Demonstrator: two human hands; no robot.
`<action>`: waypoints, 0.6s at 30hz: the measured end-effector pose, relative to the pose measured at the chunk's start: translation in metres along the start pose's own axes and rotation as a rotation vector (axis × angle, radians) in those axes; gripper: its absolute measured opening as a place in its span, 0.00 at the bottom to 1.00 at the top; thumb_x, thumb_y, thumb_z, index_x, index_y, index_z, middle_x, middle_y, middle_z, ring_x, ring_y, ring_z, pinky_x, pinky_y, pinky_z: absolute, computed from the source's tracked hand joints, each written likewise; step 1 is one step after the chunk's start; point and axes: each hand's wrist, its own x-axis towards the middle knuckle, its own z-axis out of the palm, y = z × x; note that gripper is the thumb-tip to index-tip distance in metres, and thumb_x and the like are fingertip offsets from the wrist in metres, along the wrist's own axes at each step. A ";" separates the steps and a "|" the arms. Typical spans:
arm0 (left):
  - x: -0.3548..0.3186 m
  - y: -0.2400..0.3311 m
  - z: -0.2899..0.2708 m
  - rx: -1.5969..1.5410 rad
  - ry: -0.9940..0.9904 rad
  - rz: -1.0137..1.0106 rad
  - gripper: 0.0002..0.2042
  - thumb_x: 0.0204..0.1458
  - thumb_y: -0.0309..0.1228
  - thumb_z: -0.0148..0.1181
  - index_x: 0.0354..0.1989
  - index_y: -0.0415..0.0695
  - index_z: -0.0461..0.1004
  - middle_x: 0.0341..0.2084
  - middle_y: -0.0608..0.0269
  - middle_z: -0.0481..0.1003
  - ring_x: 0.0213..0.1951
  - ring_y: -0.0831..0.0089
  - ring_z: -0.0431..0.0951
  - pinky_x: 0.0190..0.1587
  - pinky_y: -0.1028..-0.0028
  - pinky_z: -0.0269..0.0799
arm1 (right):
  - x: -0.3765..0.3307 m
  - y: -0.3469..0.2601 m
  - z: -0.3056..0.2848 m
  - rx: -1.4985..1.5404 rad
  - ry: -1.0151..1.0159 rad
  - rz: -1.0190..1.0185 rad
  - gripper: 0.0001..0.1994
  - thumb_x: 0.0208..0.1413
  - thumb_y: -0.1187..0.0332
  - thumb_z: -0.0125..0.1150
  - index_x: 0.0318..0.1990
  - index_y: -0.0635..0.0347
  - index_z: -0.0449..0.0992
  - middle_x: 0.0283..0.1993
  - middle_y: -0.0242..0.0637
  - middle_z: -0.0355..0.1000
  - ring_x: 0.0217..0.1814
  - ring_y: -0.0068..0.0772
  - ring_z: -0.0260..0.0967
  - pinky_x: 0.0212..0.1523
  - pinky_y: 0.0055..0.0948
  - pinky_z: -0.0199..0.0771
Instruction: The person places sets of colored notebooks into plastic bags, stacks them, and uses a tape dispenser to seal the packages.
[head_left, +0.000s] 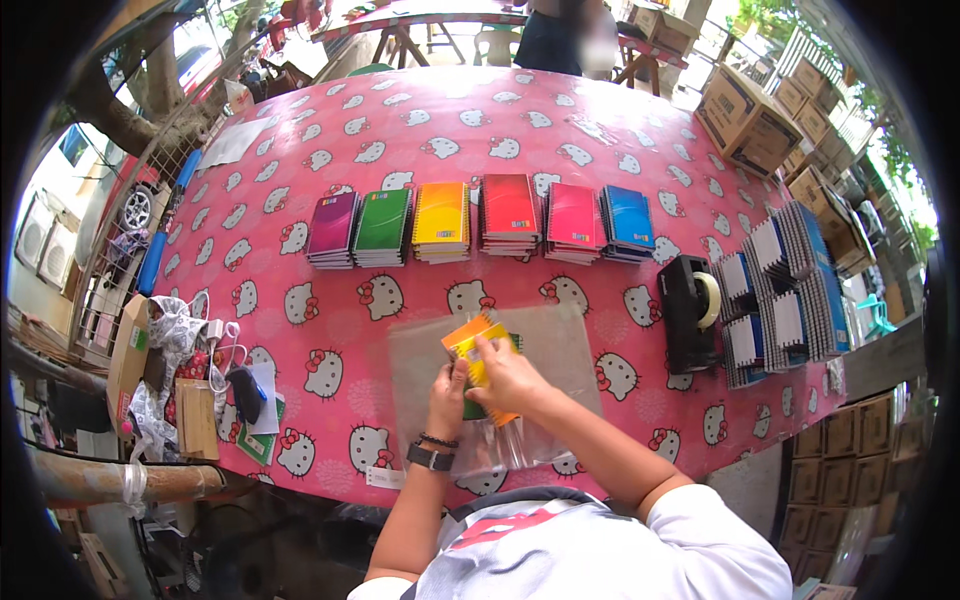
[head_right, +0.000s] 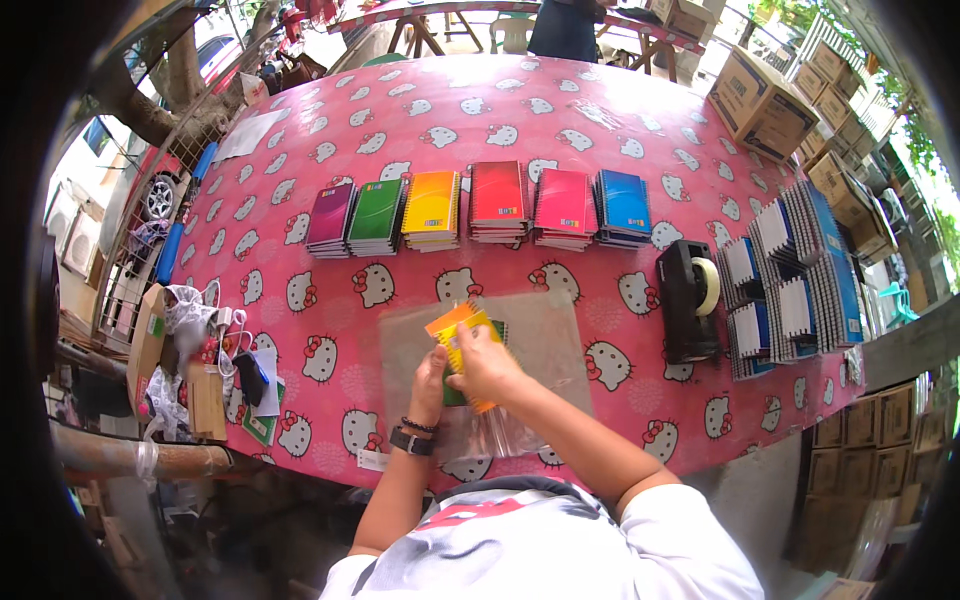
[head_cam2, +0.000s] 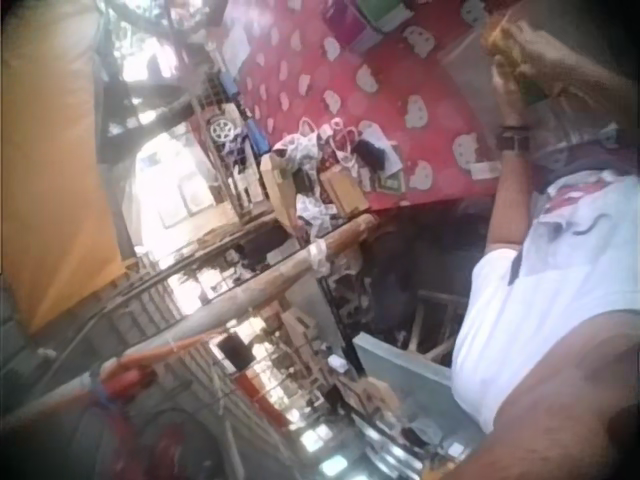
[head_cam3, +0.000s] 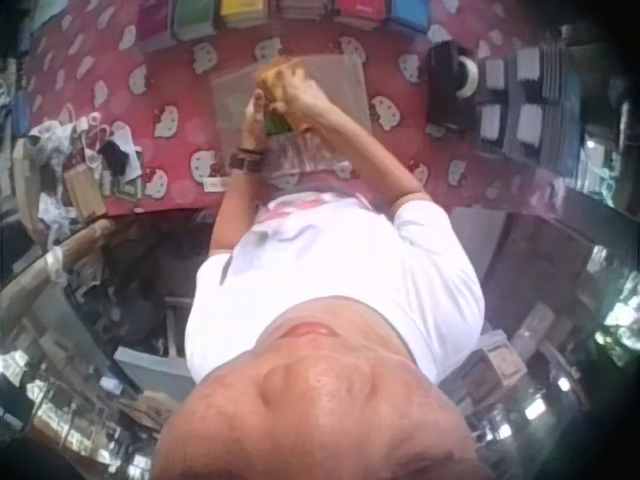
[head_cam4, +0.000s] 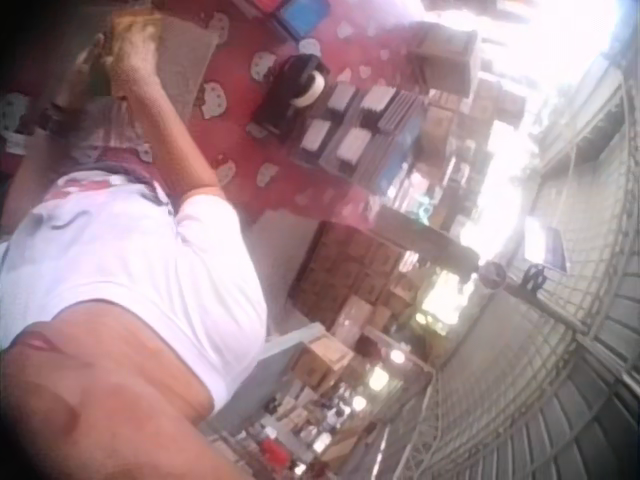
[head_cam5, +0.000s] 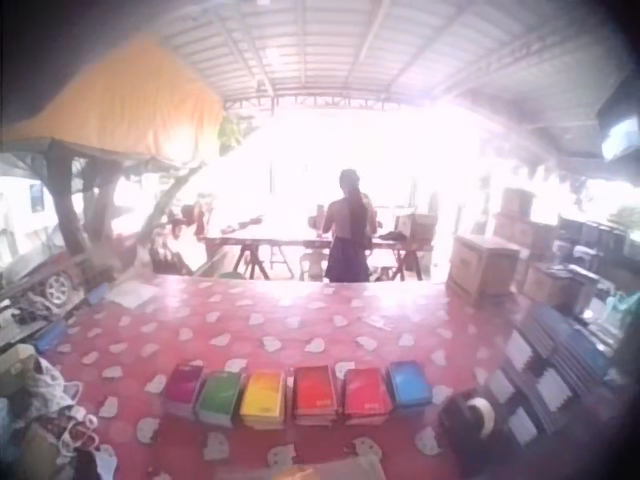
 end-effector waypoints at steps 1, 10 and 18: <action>0.000 0.003 0.006 0.072 -0.008 0.010 0.23 0.51 0.46 0.57 0.41 0.33 0.69 0.32 0.57 0.75 0.35 0.73 0.73 0.38 0.74 0.69 | -0.001 0.013 0.014 0.052 0.065 -0.136 0.32 0.44 0.67 0.60 0.59 0.61 0.57 0.47 0.55 0.67 0.42 0.54 0.71 0.43 0.41 0.73; -0.008 0.020 0.006 0.100 -0.052 -0.035 0.23 0.43 0.34 0.65 0.44 0.30 0.67 0.37 0.53 0.75 0.37 0.72 0.75 0.41 0.74 0.71 | 0.171 0.076 -0.116 -0.009 0.468 0.392 0.25 0.49 0.55 0.61 0.49 0.65 0.68 0.48 0.47 0.71 0.49 0.44 0.69 0.51 0.36 0.68; -0.011 0.011 0.003 0.073 -0.019 -0.026 0.21 0.44 0.31 0.62 0.44 0.31 0.67 0.37 0.54 0.75 0.38 0.71 0.76 0.41 0.74 0.71 | 0.212 0.076 -0.108 -0.152 0.189 0.463 0.30 0.38 0.51 0.70 0.46 0.64 0.71 0.50 0.45 0.70 0.54 0.43 0.67 0.51 0.36 0.69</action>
